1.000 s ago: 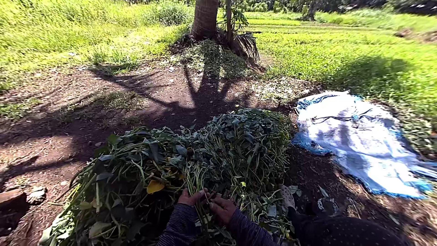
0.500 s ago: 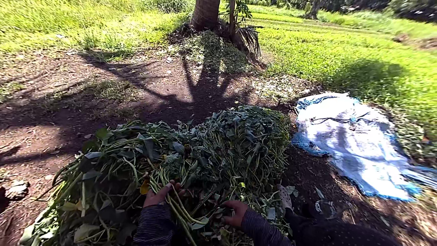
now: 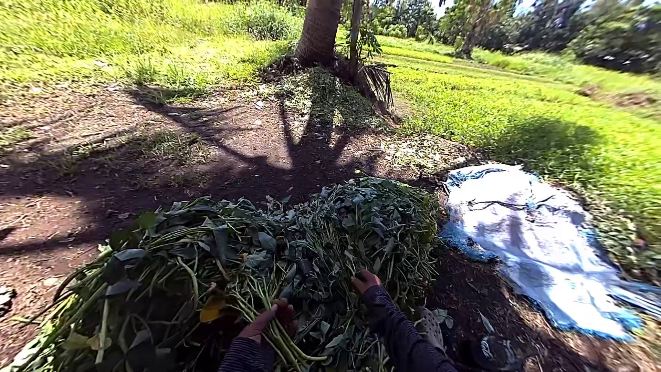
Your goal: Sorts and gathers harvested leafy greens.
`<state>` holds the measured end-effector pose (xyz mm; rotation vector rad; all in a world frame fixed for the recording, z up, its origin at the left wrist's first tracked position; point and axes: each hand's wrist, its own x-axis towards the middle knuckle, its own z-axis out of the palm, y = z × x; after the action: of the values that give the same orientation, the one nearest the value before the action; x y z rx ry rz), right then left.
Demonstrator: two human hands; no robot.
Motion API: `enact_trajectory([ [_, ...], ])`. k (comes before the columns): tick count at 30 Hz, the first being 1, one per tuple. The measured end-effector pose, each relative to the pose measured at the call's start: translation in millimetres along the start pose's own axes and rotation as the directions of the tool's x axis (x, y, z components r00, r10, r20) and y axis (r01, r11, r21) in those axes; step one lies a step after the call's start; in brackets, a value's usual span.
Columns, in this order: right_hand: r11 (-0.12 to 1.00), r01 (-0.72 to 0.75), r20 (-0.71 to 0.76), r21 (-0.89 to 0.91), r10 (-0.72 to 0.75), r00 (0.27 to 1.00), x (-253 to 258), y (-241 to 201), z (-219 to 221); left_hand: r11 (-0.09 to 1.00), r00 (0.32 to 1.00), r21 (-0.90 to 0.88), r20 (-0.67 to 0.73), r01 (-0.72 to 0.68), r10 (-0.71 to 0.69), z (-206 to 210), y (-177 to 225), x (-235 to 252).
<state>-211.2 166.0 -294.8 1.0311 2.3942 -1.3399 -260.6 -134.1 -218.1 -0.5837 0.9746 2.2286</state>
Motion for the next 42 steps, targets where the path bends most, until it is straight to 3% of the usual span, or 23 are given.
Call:
enact_trajectory([
  [3, 0.98, 0.123, -0.037, 0.155, -0.119, 0.992, -45, -20, -30, 0.996, 0.997, 0.062, -0.032, 0.066, -0.064, 10, -5, -3],
  [6, 0.912, 0.127, -0.091, 0.39, -0.098, 0.991, -89, -15, -36, 0.978, 0.996, 0.198, -0.083, 0.06, -0.044, 13, -7, -1],
  [8, 0.82, 0.151, -0.159, 0.553, -0.075, 0.984, -116, -12, -40, 0.963, 0.994, 0.266, -0.113, 0.044, -0.014, 12, -2, -1],
  [11, 0.63, 0.303, -0.255, 0.715, -0.168, 0.952, -144, -6, -51, 0.94, 0.989, 0.34, -0.14, 0.004, 0.046, 7, 3, -4],
  [13, 0.52, 0.34, -0.242, 0.784, -0.248, 0.938, -159, 0, -54, 0.926, 0.99, 0.379, -0.129, -0.01, 0.064, 3, 3, -4],
  [15, 0.48, 0.326, -0.207, 0.815, -0.283, 0.936, -170, 9, -50, 0.911, 0.992, 0.411, -0.106, -0.015, 0.065, 3, 1, -3],
  [18, 0.668, 0.053, -0.02, 0.742, -0.057, 0.998, -182, 22, -39, 0.882, 0.998, 0.47, -0.053, -0.004, 0.033, 4, -12, -5],
  [20, 0.719, -0.038, 0.045, 0.694, 0.009, 0.999, -188, 25, -27, 0.861, 0.999, 0.507, -0.043, 0.034, -0.014, 9, -21, -13],
  [27, 0.811, 0.061, 0.086, 0.582, -0.136, 0.987, -207, 19, 6, 0.806, 0.995, 0.585, -0.021, 0.093, -0.1, 23, -51, -34],
  [31, 0.955, 0.18, 0.165, 0.237, -0.222, 0.961, -214, 12, 11, 0.795, 0.991, 0.598, 0.007, 0.101, -0.131, 28, -57, -38],
  [34, 0.95, 0.311, 0.261, -0.022, -0.295, 0.919, -216, 6, 16, 0.794, 0.988, 0.59, -0.046, 0.144, -0.144, 27, -58, -35],
  [37, 0.914, 0.381, 0.313, -0.14, -0.324, 0.893, -212, 10, 28, 0.777, 0.993, 0.619, -0.049, 0.112, -0.105, 16, -61, -25],
  [39, 0.949, 0.29, 0.394, -0.125, -0.22, 0.892, -208, 8, 35, 0.763, 0.997, 0.642, -0.033, 0.079, -0.076, 9, -65, -18],
  [42, 0.98, -0.082, 0.515, 0.18, -0.023, 0.857, -205, -8, 41, 0.723, 0.999, 0.69, -0.019, 0.04, -0.037, 7, -70, -13],
])
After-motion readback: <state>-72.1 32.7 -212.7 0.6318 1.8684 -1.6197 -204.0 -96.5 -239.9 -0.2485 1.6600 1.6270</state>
